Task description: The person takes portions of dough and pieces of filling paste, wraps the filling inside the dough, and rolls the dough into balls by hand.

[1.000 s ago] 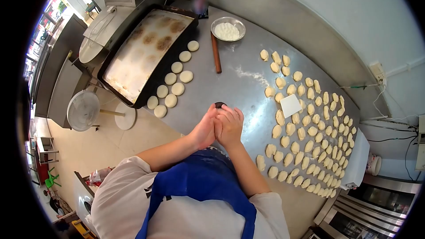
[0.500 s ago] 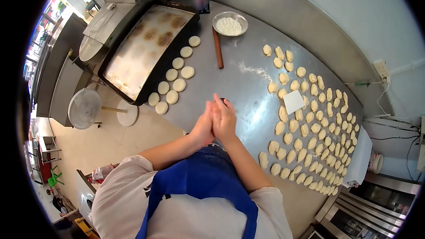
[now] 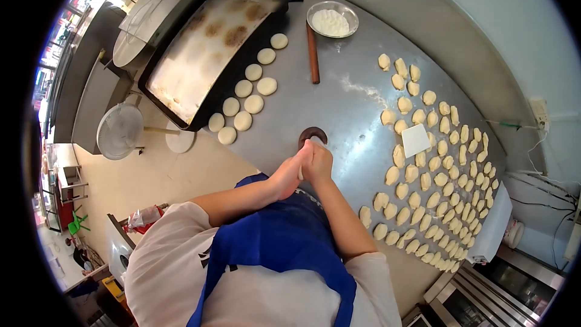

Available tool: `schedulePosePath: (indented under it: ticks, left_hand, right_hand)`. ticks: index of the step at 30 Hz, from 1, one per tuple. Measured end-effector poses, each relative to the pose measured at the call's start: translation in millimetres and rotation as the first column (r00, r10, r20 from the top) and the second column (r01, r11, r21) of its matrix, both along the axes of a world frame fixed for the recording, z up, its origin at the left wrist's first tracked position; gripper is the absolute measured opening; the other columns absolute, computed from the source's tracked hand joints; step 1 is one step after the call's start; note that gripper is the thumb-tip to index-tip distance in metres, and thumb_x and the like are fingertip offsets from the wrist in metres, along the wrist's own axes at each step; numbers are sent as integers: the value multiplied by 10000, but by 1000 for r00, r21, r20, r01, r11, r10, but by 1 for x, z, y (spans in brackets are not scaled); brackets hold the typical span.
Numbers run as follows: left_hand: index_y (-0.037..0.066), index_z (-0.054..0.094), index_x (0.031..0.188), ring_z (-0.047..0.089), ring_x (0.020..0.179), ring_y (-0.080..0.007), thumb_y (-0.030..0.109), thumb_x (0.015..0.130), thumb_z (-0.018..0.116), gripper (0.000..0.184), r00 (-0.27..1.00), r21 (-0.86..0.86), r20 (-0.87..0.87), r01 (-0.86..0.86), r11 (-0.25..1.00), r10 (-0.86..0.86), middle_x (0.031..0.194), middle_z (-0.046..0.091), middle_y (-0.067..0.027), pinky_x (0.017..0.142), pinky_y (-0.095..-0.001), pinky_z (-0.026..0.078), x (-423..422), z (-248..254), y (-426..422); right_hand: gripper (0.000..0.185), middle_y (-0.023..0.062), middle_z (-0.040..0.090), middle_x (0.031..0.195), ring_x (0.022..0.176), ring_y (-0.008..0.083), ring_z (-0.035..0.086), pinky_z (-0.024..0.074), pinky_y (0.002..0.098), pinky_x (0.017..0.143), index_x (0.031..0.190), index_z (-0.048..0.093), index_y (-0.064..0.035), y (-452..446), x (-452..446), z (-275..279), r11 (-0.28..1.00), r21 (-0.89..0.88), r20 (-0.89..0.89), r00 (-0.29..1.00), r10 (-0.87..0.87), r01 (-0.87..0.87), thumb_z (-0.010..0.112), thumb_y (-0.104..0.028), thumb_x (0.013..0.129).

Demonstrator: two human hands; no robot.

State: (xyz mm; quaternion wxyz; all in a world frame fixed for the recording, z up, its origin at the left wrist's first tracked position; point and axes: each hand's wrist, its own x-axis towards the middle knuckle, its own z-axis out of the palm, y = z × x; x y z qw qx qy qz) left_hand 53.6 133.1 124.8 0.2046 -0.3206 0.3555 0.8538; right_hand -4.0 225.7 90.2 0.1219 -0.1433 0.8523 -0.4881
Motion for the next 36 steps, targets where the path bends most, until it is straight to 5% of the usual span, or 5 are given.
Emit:
schedulePosePath:
  ticks: [5, 12, 26, 32, 36]
  left_hand:
    - [42, 495, 1365, 544, 1208, -180, 340, 985, 588, 492, 969, 64, 32, 243, 968, -246, 1309, 568, -77, 1003, -333, 444, 5, -32, -30]
    - [83, 415, 1450, 648, 1024, -265, 346, 922, 636, 630, 815, -674, -71, 386, 630, -575, 1132, 665, -136, 877, -381, 509, 4, -66, -36]
    - [93, -16, 1576, 679, 1019, -299, 226, 833, 596, 971, 211, -730, 581, 562, -388, -786, 1214, 659, -151, 832, -429, 554, -69, -23, -9]
    - [149, 58, 1582, 692, 931, -319, 270, 849, 586, 912, 228, -777, 535, 511, -368, -813, 1093, 689, -183, 788, -412, 558, -67, -47, -12]
    - [134, 178, 1555, 691, 932, -287, 243, 859, 644, 844, 458, -834, 205, 545, 90, -865, 1089, 685, -151, 810, -408, 562, -55, -43, -26]
  right_hand:
    - [535, 54, 671, 797, 722, 155, 595, 482, 298, 693, 927, 718, -32, 14, -11, -31, 766, -505, 706, 700, 103, 397, 379, -433, 1033]
    - [433, 107, 629, 982, 915, 287, 607, 478, 391, 833, 1133, 654, -60, 50, -36, -63, 928, 363, -409, 909, 84, 78, 758, -303, 790]
    - [165, 49, 638, 830, 862, 250, 610, 514, 398, 679, 782, 695, -83, 35, -75, -69, 712, 692, -328, 824, 462, -124, 692, -246, 753]
    - [247, 23, 609, 722, 679, 176, 593, 496, 328, 614, 808, 673, -59, 56, -74, -14, 856, 404, 177, 946, 272, -322, 596, -283, 876]
    - [380, -20, 514, 631, 531, 96, 478, 399, 262, 496, 776, 584, -77, 88, -58, -23, 947, -150, 589, 795, -145, 284, 505, -392, 974]
